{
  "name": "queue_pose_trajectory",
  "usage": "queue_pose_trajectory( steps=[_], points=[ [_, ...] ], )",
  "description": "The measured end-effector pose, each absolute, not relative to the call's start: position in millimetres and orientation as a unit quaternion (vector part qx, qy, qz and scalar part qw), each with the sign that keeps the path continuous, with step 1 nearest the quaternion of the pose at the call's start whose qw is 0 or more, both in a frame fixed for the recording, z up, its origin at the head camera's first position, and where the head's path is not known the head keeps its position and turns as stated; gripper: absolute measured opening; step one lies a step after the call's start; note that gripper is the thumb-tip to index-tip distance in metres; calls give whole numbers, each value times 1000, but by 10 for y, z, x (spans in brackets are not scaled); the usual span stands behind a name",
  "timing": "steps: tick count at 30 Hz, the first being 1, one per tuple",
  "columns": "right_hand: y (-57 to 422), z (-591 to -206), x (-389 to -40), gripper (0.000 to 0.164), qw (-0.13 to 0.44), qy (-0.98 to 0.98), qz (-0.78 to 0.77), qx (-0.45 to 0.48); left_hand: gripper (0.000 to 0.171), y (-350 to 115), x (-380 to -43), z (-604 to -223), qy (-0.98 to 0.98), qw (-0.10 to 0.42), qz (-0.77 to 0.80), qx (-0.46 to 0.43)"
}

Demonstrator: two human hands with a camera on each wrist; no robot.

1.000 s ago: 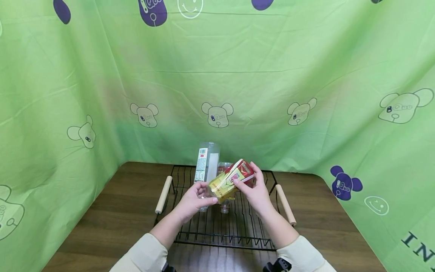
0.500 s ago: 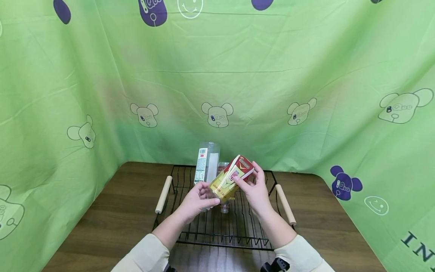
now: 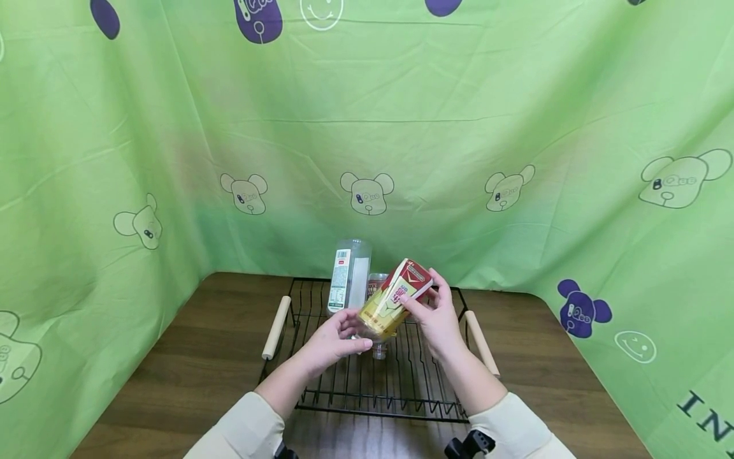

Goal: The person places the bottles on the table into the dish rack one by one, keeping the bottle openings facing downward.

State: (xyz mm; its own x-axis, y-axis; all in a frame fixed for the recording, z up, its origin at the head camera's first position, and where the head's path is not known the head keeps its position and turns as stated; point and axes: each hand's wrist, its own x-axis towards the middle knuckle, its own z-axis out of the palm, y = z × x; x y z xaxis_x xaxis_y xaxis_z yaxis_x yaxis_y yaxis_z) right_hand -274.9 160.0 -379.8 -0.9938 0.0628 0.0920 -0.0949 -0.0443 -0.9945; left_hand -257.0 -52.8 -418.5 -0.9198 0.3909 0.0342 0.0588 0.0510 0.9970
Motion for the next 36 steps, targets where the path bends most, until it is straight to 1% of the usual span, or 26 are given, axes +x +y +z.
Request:
queue_pose_trajectory(
  steps=[4,6,9,12,15,19,23,26,31,36],
  points=[
    [1652,-3761,-2780,82,49,-695,718,6,72,-538,-2585,-4175,712,132,668,170],
    [1689,-3739,-2797,83,49,-695,717,3,71,-560,-2595,-4171,716,127,664,172],
    [1767,-3698,-2832,85,52,-695,717,4,67,-634,-2613,-4149,732,105,653,163],
    [1873,-3660,-2870,87,59,-711,701,2,61,-765,-2635,-4116,747,69,645,144],
    [1990,-3630,-2909,89,67,-739,670,-2,60,-937,-2660,-4072,750,40,648,130],
    [2133,-3623,-2977,90,70,-768,637,0,61,-1191,-2712,-4054,762,20,639,105],
    [2229,-3649,-3054,91,70,-776,626,6,59,-1407,-2756,-4076,791,9,609,54],
    [2268,-3682,-3105,91,67,-781,620,7,60,-1519,-2778,-4124,816,13,577,16],
    [2294,-3739,-3167,90,61,-800,596,8,68,-1645,-2823,-4293,826,44,561,-33],
    [2297,-3761,-3206,91,49,-816,576,12,71,-1724,-2870,-4457,799,70,596,-35]
  ],
)
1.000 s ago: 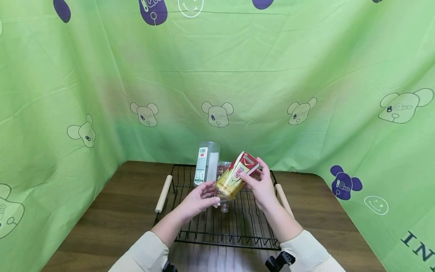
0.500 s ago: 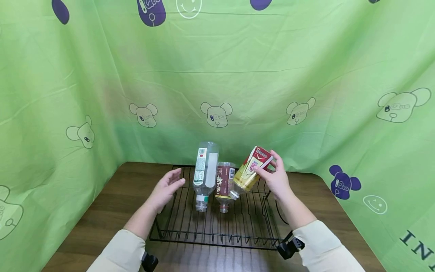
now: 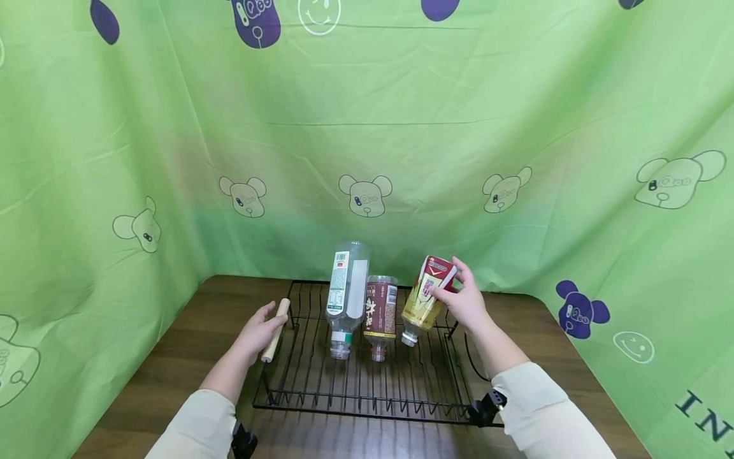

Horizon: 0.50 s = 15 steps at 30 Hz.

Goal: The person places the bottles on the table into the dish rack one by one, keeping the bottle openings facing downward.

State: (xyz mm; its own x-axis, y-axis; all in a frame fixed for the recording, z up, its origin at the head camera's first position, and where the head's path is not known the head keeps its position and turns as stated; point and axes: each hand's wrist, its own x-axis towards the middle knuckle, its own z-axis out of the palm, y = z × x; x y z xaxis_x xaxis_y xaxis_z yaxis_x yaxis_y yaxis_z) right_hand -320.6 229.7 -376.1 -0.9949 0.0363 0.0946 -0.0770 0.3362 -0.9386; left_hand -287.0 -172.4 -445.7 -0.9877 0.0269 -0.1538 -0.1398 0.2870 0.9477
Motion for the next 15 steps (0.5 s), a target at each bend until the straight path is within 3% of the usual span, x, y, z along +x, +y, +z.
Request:
queue_pose_trajectory(
  steps=[15],
  points=[
    [2264,-3829,-3282,92,23,-847,530,31,71,-1696,-2887,-4601,764,61,642,0]
  ],
)
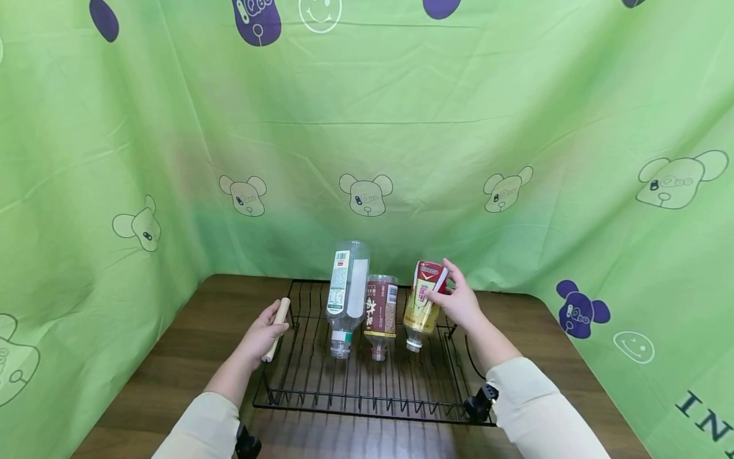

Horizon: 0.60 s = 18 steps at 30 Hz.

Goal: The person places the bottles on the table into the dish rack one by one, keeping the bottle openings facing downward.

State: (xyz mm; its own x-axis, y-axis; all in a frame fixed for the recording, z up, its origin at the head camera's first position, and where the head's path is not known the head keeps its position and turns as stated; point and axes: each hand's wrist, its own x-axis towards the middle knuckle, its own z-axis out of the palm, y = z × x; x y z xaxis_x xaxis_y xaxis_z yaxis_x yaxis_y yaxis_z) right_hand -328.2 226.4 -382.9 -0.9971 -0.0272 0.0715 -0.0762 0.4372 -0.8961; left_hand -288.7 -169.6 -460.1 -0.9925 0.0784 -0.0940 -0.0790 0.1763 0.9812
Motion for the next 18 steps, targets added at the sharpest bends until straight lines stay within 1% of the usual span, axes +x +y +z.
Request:
queue_pose_trajectory(
  steps=[9,18],
  points=[
    [2231,-3924,-3337,91,10,-868,495,44,70,-1690,-2890,-4619,758,55,649,6],
    [2209,-4041,-3395,91,-7,-870,491,53,71,-1678,-2898,-4634,757,52,651,-6]
  ],
)
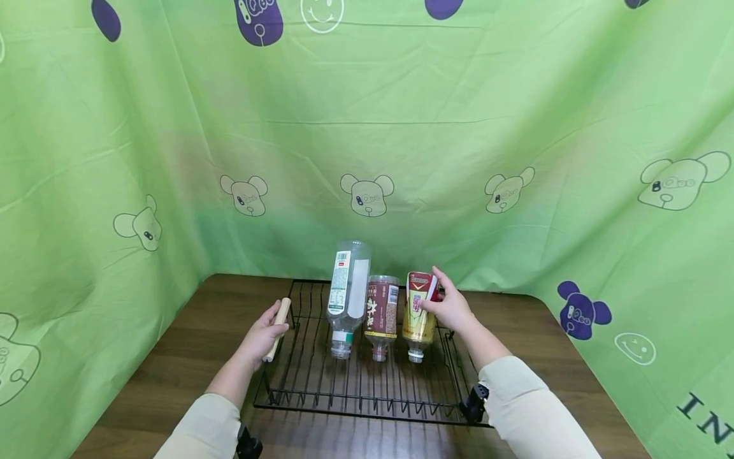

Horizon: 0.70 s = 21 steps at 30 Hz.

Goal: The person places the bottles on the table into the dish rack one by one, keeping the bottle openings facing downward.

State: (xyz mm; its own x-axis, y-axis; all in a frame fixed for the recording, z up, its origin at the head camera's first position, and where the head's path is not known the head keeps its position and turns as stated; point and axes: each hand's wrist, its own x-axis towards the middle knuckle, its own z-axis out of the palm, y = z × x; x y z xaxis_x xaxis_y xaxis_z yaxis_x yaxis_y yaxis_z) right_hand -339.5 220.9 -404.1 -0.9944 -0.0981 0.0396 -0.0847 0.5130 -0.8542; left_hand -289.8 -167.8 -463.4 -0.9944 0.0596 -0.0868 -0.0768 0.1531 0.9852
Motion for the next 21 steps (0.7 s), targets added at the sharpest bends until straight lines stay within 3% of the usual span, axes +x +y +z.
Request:
queue_pose_trajectory(
  steps=[21],
  points=[
    [2194,-4132,-3441,90,28,898,-435,-63,72,-1677,-2889,-4628,752,53,657,-7]
  ],
)
